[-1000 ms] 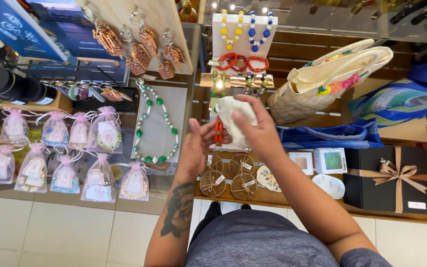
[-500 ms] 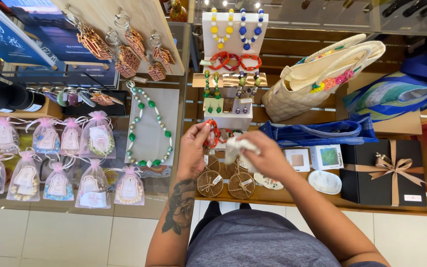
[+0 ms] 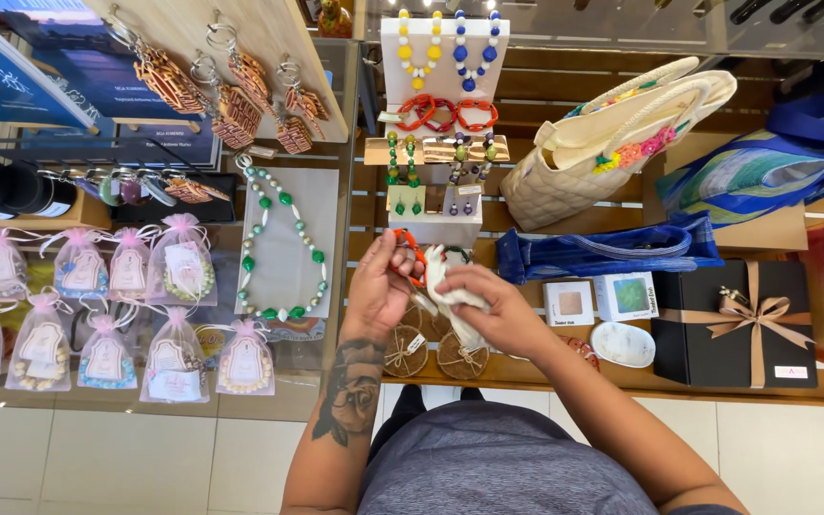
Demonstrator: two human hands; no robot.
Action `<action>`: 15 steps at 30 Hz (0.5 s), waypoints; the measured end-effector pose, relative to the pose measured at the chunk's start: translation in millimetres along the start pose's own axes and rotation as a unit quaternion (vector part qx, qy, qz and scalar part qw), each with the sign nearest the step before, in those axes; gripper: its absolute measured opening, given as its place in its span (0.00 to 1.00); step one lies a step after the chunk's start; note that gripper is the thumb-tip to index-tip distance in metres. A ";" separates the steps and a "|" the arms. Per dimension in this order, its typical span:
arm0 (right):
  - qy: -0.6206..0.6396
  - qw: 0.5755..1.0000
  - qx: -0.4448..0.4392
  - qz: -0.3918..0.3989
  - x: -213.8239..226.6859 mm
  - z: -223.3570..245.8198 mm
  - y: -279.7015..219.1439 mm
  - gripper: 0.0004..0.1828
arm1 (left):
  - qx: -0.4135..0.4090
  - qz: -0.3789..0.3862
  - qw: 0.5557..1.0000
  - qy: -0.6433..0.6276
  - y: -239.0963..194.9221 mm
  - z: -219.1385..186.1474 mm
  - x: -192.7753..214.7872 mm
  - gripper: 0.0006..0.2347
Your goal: Wiping jewelry items with a cloth and arranging them on a display stand in a retail setting.
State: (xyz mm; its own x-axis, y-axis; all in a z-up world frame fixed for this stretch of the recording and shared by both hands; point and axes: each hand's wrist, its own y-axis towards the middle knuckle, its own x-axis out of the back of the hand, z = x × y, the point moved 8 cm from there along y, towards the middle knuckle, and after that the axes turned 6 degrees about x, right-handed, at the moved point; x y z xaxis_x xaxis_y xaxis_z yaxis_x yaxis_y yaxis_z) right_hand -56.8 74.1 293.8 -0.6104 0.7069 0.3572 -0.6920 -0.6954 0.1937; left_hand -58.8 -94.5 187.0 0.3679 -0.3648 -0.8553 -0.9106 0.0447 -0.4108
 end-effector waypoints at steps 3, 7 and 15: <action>-0.007 0.994 -0.099 0.044 -3.6 -35.6 -17.4 0.17 | -0.006 -0.016 1.000 0.010 -11.1 -8.4 -13.5 0.08; 0.056 0.966 -0.252 -0.033 12.5 -53.2 -17.7 0.17 | -0.050 -0.063 0.980 0.184 -7.2 4.5 5.7 0.10; 0.307 0.893 -0.319 -0.083 -10.7 -84.6 -18.5 0.19 | -0.217 -0.113 0.676 0.695 -51.8 5.7 -65.4 0.09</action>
State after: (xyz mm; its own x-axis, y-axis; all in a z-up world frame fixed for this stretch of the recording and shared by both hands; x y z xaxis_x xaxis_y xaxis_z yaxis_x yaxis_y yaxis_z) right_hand -70.0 90.3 209.1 -0.4403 0.8665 -0.2350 -0.7511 -0.4990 -0.4324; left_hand -34.5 -67.7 262.4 0.2490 -0.8522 0.4601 -0.9410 -0.3252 -0.0931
